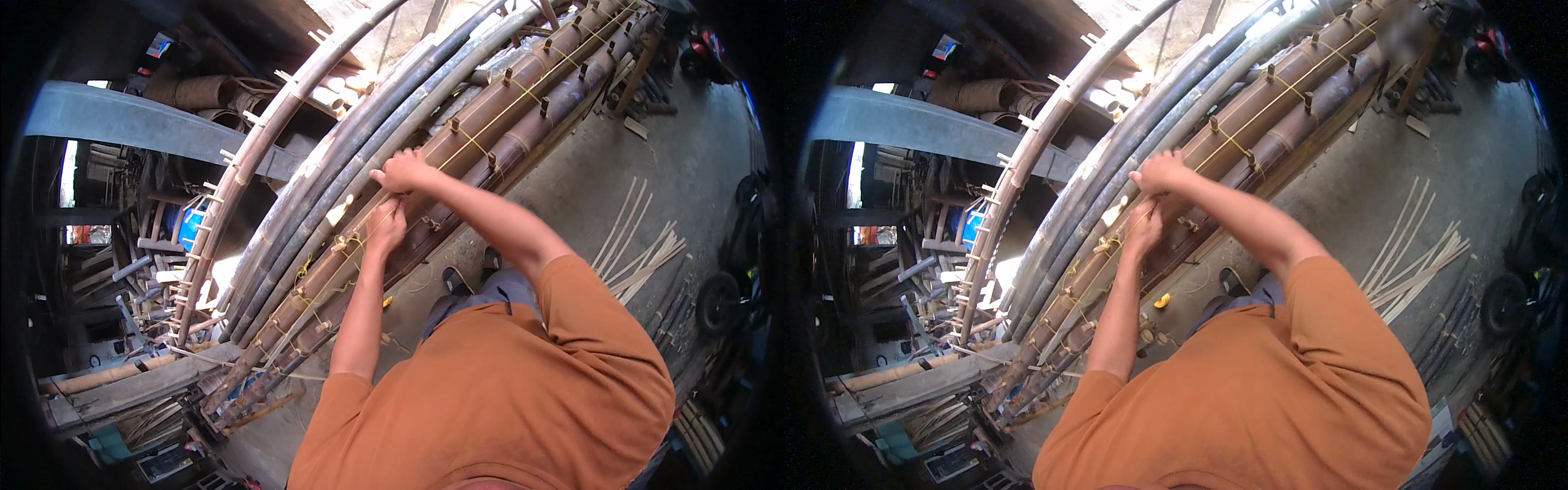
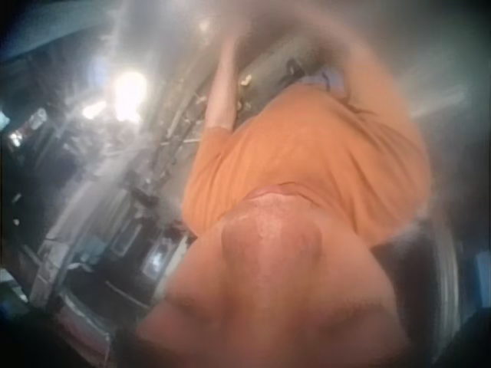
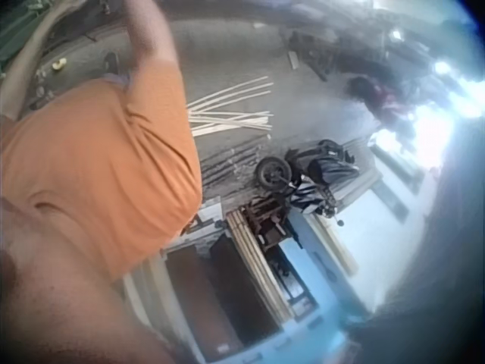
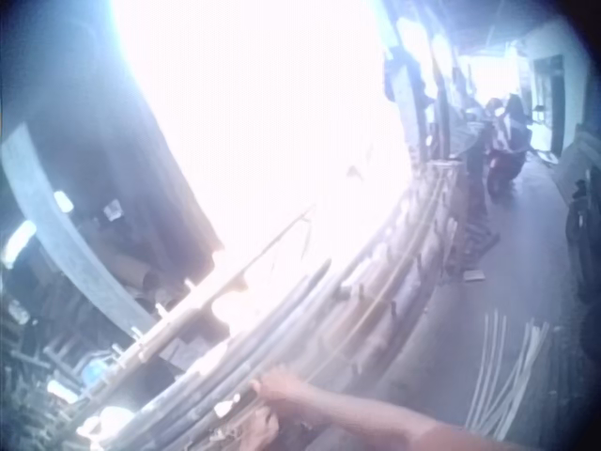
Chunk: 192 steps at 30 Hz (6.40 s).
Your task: The person arranges thin wooden strips on the floor, aligning them side by side. The person then moves to a rack and ties the strips to the rack using yellow string.
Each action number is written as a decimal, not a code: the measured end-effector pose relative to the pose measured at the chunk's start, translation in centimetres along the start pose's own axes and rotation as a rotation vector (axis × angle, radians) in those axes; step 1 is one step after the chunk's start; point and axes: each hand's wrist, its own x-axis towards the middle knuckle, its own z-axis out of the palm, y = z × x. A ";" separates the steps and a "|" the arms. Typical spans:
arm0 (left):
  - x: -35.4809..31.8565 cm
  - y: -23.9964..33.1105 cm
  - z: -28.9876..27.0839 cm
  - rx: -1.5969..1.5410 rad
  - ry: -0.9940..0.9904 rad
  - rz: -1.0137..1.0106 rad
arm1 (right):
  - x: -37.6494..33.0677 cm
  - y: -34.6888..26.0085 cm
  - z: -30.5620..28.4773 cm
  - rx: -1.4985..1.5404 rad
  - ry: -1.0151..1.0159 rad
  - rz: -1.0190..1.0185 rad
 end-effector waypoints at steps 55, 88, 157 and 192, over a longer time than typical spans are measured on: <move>-12.7 -11.2 -7.8 0.123 0.171 -0.085 | -23.1 -13.5 6.5 0.281 -0.262 -0.623; -23.1 -25.5 -15.6 0.303 0.168 0.089 | -20.4 -38.7 11.6 1.514 0.409 0.334; -32.7 -34.3 -24.0 0.096 0.043 -0.159 | -21.4 -48.0 7.5 1.000 -0.458 -0.437; -40.7 -43.7 -28.1 0.237 0.224 0.049 | -25.6 -65.6 18.2 0.978 0.537 -0.044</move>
